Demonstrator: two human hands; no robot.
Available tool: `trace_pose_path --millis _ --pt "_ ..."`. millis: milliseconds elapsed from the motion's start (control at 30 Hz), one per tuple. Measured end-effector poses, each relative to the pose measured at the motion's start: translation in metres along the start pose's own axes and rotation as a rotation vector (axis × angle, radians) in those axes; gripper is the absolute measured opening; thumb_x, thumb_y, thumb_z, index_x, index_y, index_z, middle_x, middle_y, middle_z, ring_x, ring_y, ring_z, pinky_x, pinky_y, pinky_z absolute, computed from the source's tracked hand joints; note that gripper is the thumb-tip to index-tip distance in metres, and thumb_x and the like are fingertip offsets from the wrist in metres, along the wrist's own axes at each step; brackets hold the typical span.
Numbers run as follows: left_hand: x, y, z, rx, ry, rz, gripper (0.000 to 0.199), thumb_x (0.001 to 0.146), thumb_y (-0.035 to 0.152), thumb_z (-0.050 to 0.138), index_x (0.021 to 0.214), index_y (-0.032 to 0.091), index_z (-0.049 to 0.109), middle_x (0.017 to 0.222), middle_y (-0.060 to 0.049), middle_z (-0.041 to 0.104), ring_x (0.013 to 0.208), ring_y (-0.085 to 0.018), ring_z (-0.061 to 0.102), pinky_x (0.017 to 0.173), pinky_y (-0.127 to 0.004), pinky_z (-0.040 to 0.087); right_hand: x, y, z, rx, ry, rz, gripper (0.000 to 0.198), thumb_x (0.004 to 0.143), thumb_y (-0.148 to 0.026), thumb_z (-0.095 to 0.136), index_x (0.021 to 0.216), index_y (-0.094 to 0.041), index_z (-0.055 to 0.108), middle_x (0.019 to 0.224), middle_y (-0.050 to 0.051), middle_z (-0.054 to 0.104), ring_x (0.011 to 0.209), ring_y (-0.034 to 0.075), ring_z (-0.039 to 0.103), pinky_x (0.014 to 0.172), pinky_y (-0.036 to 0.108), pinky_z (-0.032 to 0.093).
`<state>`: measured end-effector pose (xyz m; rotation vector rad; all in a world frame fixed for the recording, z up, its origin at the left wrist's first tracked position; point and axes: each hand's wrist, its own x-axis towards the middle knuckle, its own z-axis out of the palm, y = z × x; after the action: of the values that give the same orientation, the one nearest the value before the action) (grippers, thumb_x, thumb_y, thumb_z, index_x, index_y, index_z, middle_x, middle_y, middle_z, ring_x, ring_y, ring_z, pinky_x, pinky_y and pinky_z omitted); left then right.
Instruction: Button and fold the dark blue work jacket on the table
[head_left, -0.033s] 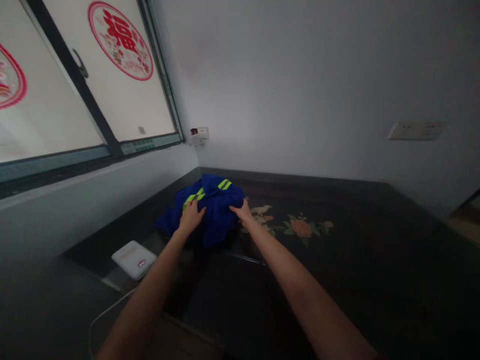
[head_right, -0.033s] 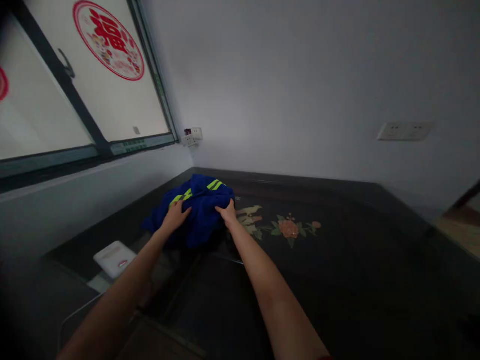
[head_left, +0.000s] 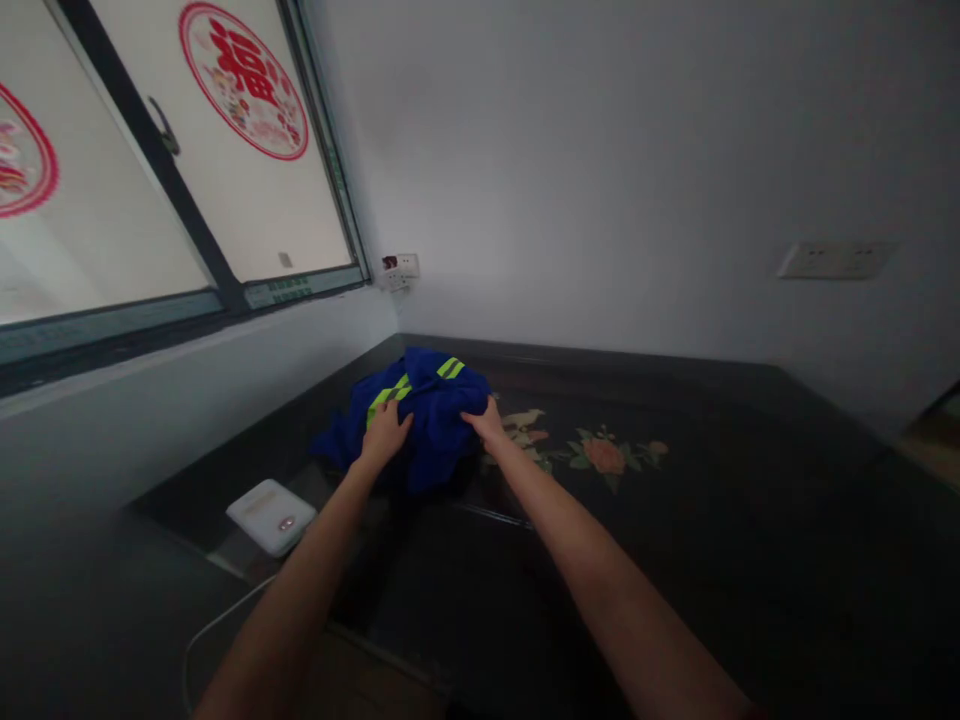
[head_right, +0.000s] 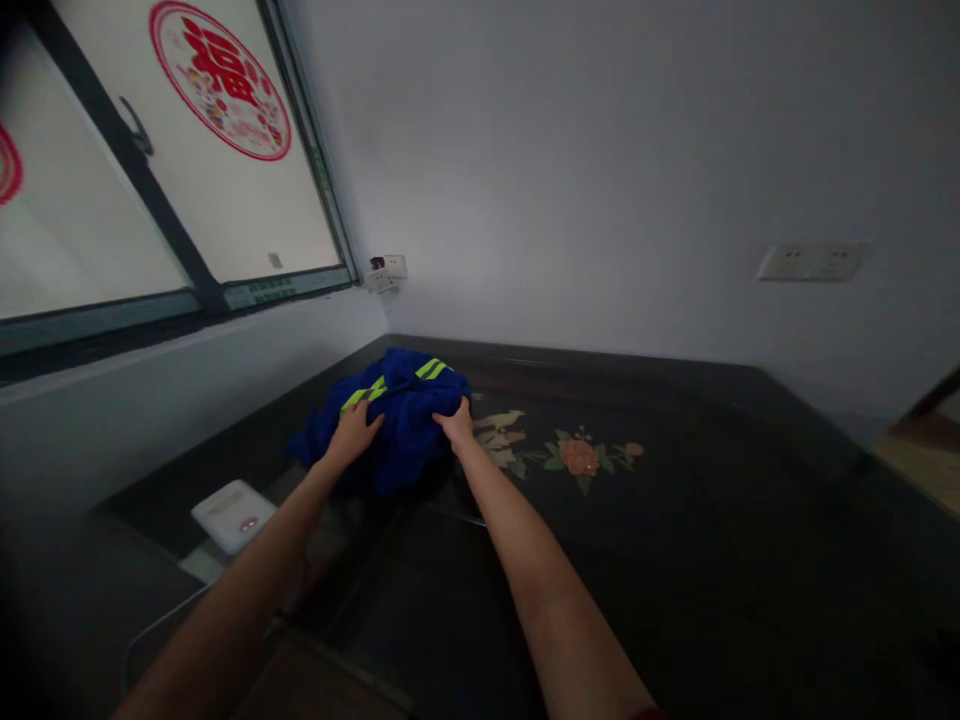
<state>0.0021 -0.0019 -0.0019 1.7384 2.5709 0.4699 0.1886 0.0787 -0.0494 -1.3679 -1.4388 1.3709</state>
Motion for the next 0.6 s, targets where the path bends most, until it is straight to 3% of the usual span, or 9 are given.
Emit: trace_pose_path --millis 100,200,300,400,600 --pt "-0.006 0.002 -0.005 -0.012 0.022 0.007 0.036 0.091 0.032 0.037 0.117 0.012 0.052 0.114 -0.018 0.06 0.109 -0.029 0.057 0.091 -0.04 0.045 0.002 -0.003 0.001 -0.017 0.034 -0.027 0.047 0.071 -0.023 0.067 0.116 -0.018 0.053 0.113 0.01 0.063 0.103 0.022 0.059 0.09 0.035 0.045" --pt "0.001 0.005 -0.027 -0.029 0.074 -0.001 0.034 0.094 0.031 0.032 0.114 0.013 0.053 0.105 -0.016 0.065 0.101 -0.028 0.061 0.086 -0.039 0.047 0.005 -0.011 -0.009 -0.038 0.066 -0.083 0.025 0.073 -0.02 0.063 0.098 -0.016 0.062 0.107 0.011 0.066 0.101 0.023 0.06 0.091 0.035 0.043" --pt "0.023 0.015 -0.068 -0.07 0.225 0.036 0.028 0.092 0.028 0.036 0.106 0.015 0.057 0.098 -0.012 0.067 0.095 -0.025 0.062 0.085 -0.037 0.046 0.01 -0.025 -0.026 -0.045 0.107 -0.161 0.013 0.074 -0.017 0.058 0.085 -0.016 0.065 0.1 0.009 0.068 0.098 0.023 0.06 0.091 0.034 0.041" --pt "0.051 0.035 -0.118 -0.116 0.383 0.101 0.022 0.091 0.025 0.041 0.099 0.016 0.059 0.093 -0.008 0.067 0.091 -0.022 0.061 0.083 -0.034 0.045 0.018 -0.047 -0.051 -0.02 0.182 -0.22 0.014 0.075 -0.017 0.053 0.083 -0.015 0.065 0.097 0.009 0.068 0.094 0.022 0.06 0.089 0.033 0.042" --pt "0.082 0.103 -0.211 -0.214 0.596 0.314 0.016 0.091 0.017 0.047 0.097 0.007 0.058 0.094 -0.007 0.065 0.089 -0.013 0.056 0.084 -0.028 0.04 0.037 -0.098 -0.129 0.08 0.35 -0.31 0.026 0.079 -0.02 0.04 0.091 -0.013 0.062 0.095 0.009 0.066 0.087 0.019 0.058 0.079 0.031 0.045"
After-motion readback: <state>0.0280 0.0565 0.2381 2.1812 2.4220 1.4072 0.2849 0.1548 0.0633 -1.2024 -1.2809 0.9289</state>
